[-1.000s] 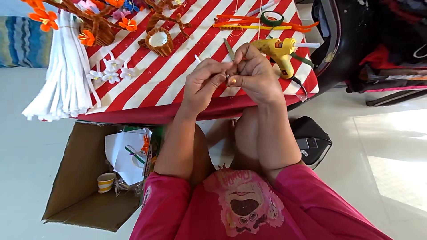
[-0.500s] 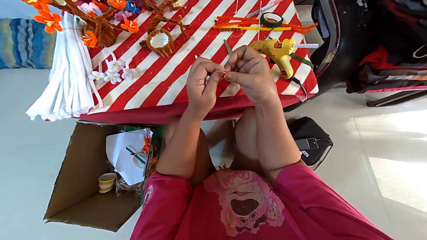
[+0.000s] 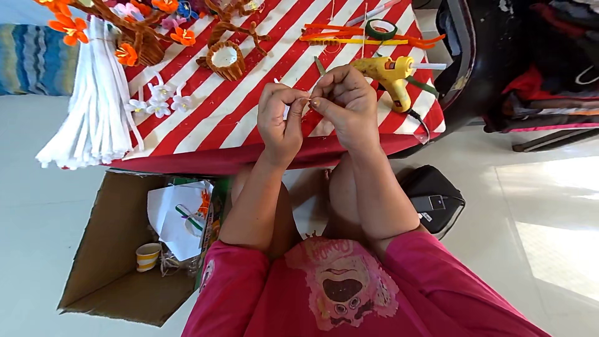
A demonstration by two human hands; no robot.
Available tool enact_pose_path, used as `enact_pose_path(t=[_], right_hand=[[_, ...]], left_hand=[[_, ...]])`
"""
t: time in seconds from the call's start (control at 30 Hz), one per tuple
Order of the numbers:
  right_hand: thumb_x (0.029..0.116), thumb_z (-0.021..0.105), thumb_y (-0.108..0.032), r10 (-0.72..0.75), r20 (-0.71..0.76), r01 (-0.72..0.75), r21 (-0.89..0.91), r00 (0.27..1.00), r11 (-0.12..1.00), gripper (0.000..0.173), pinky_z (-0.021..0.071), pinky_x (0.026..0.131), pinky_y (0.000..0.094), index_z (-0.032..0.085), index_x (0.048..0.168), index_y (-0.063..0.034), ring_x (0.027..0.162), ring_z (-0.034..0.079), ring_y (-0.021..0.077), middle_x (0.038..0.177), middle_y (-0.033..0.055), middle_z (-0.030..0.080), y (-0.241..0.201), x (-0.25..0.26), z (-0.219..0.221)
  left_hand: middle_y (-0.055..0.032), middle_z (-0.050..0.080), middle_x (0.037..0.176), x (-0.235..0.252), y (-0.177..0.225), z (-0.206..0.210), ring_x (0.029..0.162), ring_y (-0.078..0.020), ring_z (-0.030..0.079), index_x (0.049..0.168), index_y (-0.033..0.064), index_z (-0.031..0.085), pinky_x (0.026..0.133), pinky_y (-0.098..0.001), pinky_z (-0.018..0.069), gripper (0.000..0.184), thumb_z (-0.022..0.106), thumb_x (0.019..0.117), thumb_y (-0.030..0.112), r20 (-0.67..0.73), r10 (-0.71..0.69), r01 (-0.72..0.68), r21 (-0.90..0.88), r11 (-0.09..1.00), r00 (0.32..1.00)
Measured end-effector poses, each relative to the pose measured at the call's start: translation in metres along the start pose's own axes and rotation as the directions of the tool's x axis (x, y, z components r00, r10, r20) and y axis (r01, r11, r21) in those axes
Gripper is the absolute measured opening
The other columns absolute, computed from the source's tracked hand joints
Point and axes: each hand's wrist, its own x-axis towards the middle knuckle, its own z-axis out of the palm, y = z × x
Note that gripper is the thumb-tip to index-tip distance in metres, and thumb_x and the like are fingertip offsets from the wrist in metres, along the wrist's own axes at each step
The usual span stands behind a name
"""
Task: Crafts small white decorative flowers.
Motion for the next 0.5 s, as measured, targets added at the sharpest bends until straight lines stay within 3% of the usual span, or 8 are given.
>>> enact_pose_path(t=[0.07, 0.13, 0.2, 0.27, 0.33, 0.4, 0.47, 0.5], right_hand=[[0.0864, 0.062, 0.010, -0.036, -0.033, 0.031, -0.124, 0.999, 0.992, 0.022, 0.0559, 0.072, 0.0201, 0.058, 0.107, 0.0027, 0.078, 0.063, 0.0042, 0.090, 0.0020, 0.065, 0.000, 0.002, -0.006], [0.0866, 0.063, 0.010, -0.046, -0.067, 0.035, -0.160, 0.997, 0.986, 0.024, 0.0571, 0.072, 0.0216, 0.058, 0.108, 0.0023, 0.078, 0.064, 0.0051, 0.090, 0.0015, 0.066, -0.001, 0.004, -0.015], [0.0863, 0.064, 0.010, -0.048, -0.097, 0.035, -0.140, 0.994, 0.989, 0.025, 0.0576, 0.070, 0.0230, 0.057, 0.109, 0.0013, 0.077, 0.065, 0.0064, 0.089, 0.0010, 0.066, -0.001, 0.006, -0.021], [0.0860, 0.064, 0.010, -0.045, -0.107, 0.032, -0.125, 0.993, 0.992, 0.026, 0.0583, 0.071, 0.0237, 0.057, 0.109, 0.0004, 0.077, 0.066, 0.0068, 0.089, 0.0008, 0.067, -0.001, 0.007, -0.023], [0.0862, 0.064, 0.010, -0.035, -0.110, 0.022, -0.120, 0.993, 0.993, 0.025, 0.0582, 0.071, 0.0235, 0.057, 0.108, 0.0006, 0.077, 0.066, 0.0071, 0.089, 0.0014, 0.067, -0.001, 0.007, -0.024], [0.0861, 0.064, 0.010, -0.028, -0.110, 0.014, -0.124, 0.994, 0.992, 0.024, 0.0575, 0.070, 0.0229, 0.058, 0.107, 0.0009, 0.076, 0.065, 0.0069, 0.088, 0.0017, 0.066, -0.001, 0.007, -0.025], [0.0862, 0.064, 0.010, -0.021, -0.103, 0.007, -0.135, 0.994, 0.991, 0.023, 0.0570, 0.069, 0.0223, 0.058, 0.107, 0.0004, 0.076, 0.065, 0.0065, 0.088, 0.0014, 0.066, -0.001, 0.007, -0.024], [0.0863, 0.064, 0.010, -0.023, -0.098, 0.008, -0.147, 0.995, 0.989, 0.023, 0.0565, 0.068, 0.0217, 0.057, 0.106, 0.0003, 0.075, 0.064, 0.0060, 0.088, 0.0011, 0.066, -0.001, 0.007, -0.023]], left_hand=[[0.0002, 0.062, 0.098, 0.003, -0.002, -0.007, 0.093, -0.0028, 0.059, 0.100, 0.0035, 0.067, 0.082, -0.0199, 0.0505, 0.015, 0.054, 0.1053, 0.009, -0.080, -0.019, 0.024, 0.063, 0.998, 0.997], [-0.0049, 0.062, 0.098, 0.010, -0.008, -0.019, 0.090, -0.0055, 0.060, 0.106, -0.0039, 0.065, 0.080, -0.0212, 0.0519, 0.015, 0.053, 0.1040, 0.005, -0.130, -0.061, 0.083, 0.176, 0.981, 0.990], [-0.0132, 0.064, 0.104, 0.017, -0.009, -0.033, 0.094, -0.0132, 0.061, 0.117, -0.0074, 0.065, 0.082, -0.0250, 0.0515, 0.024, 0.055, 0.1028, 0.009, -0.028, -0.244, 0.239, 0.344, 0.908, 0.969], [-0.0182, 0.067, 0.112, 0.023, -0.004, -0.043, 0.104, -0.0232, 0.064, 0.123, -0.0043, 0.065, 0.092, -0.0368, 0.0524, 0.032, 0.058, 0.1020, 0.018, 0.165, -0.449, 0.324, 0.487, 0.811, 0.878], [-0.0185, 0.069, 0.115, 0.025, -0.001, -0.046, 0.108, -0.0306, 0.065, 0.123, -0.0013, 0.067, 0.096, -0.0485, 0.0507, 0.035, 0.062, 0.1000, 0.024, 0.309, -0.548, 0.318, 0.558, 0.766, 0.777], [-0.0166, 0.069, 0.113, 0.023, 0.001, -0.044, 0.106, -0.0316, 0.065, 0.122, 0.0016, 0.069, 0.096, -0.0529, 0.0500, 0.032, 0.064, 0.0987, 0.023, 0.377, -0.586, 0.289, 0.604, 0.743, 0.717], [-0.0161, 0.069, 0.105, 0.020, 0.002, -0.041, 0.098, -0.0295, 0.066, 0.114, 0.0017, 0.072, 0.090, -0.0513, 0.0511, 0.023, 0.063, 0.0996, 0.017, 0.378, -0.579, 0.273, 0.614, 0.741, 0.722], [-0.0143, 0.068, 0.099, 0.018, 0.002, -0.039, 0.091, -0.0241, 0.066, 0.109, 0.0016, 0.073, 0.085, -0.0429, 0.0534, 0.019, 0.062, 0.0998, 0.015, 0.362, -0.548, 0.269, 0.590, 0.761, 0.754]])
